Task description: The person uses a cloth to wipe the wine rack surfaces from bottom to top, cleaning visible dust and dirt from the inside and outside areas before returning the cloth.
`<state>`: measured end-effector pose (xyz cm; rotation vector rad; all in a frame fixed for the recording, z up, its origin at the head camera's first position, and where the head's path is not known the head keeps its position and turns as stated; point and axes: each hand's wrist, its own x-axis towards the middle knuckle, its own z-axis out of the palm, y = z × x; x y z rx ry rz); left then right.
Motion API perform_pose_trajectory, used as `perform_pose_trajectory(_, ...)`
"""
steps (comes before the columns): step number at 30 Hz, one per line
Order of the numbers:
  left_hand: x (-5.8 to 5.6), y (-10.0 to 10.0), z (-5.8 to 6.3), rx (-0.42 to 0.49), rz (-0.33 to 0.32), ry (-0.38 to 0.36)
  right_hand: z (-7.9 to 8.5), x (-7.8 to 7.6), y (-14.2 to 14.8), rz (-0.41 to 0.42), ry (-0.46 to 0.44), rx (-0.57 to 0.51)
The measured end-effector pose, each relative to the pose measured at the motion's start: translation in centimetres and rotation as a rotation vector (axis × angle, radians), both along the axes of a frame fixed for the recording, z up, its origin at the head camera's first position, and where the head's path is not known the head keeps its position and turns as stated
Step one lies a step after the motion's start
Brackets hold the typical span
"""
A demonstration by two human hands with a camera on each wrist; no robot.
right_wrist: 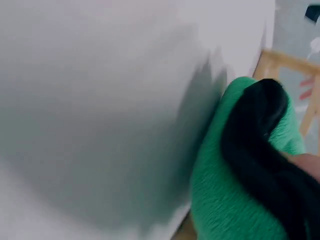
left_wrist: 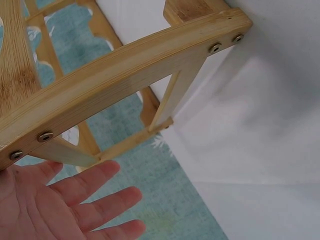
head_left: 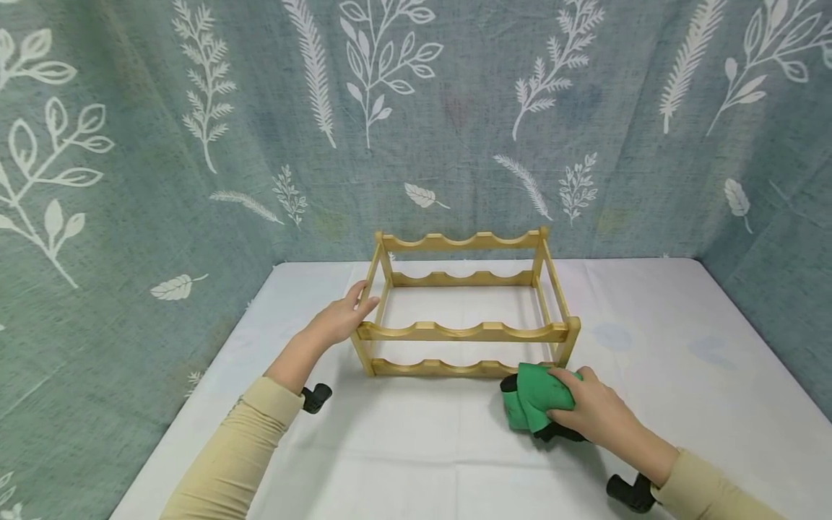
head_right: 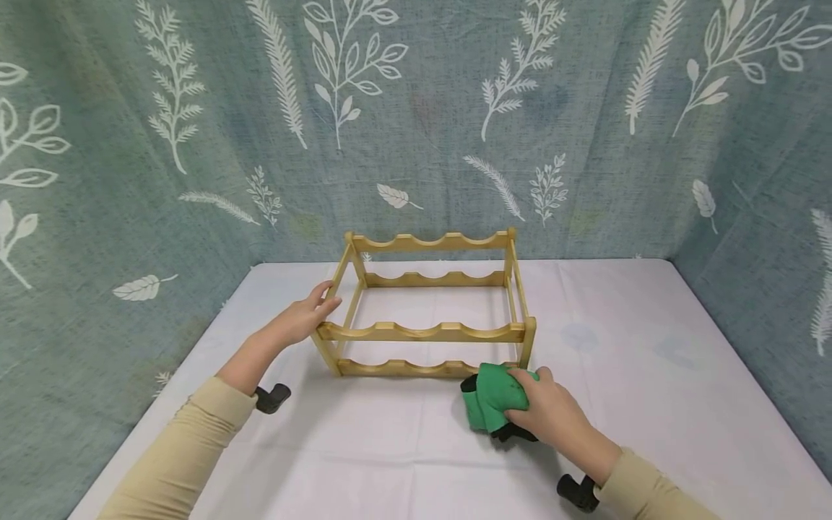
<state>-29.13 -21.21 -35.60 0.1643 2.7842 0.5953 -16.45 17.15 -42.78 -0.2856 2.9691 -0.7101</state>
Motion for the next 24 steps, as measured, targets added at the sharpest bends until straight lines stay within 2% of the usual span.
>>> perform_pose_trajectory(4,0.0,-0.1,0.0,0.004,-0.001,0.000,-0.1,-0.3,-4.0,0.055,-0.059,-0.110)
perform_pose_trajectory(9,-0.1,-0.1,-0.2,0.013,-0.013,0.012,-0.9,-1.5,-10.2,0.167,-0.103,-0.173)
perform_pose_trajectory(12,-0.1,0.0,-0.2,0.026,-0.025,0.022,-1.2,-2.4,-13.9,0.224,-0.088,-0.188)
perform_pose_trajectory(17,0.0,0.0,-0.3,0.032,-0.042,0.049,-1.3,-3.6,-18.8,0.252,-0.037,-0.190)
perform_pose_trajectory(21,0.2,-0.1,-0.3,0.036,-0.034,0.064,-1.8,-4.3,-21.2,0.258,0.016,-0.172)
perform_pose_trajectory(24,0.3,-0.2,-0.2,0.036,-0.029,0.066,-2.1,-4.6,-21.8,0.248,0.040,-0.155)
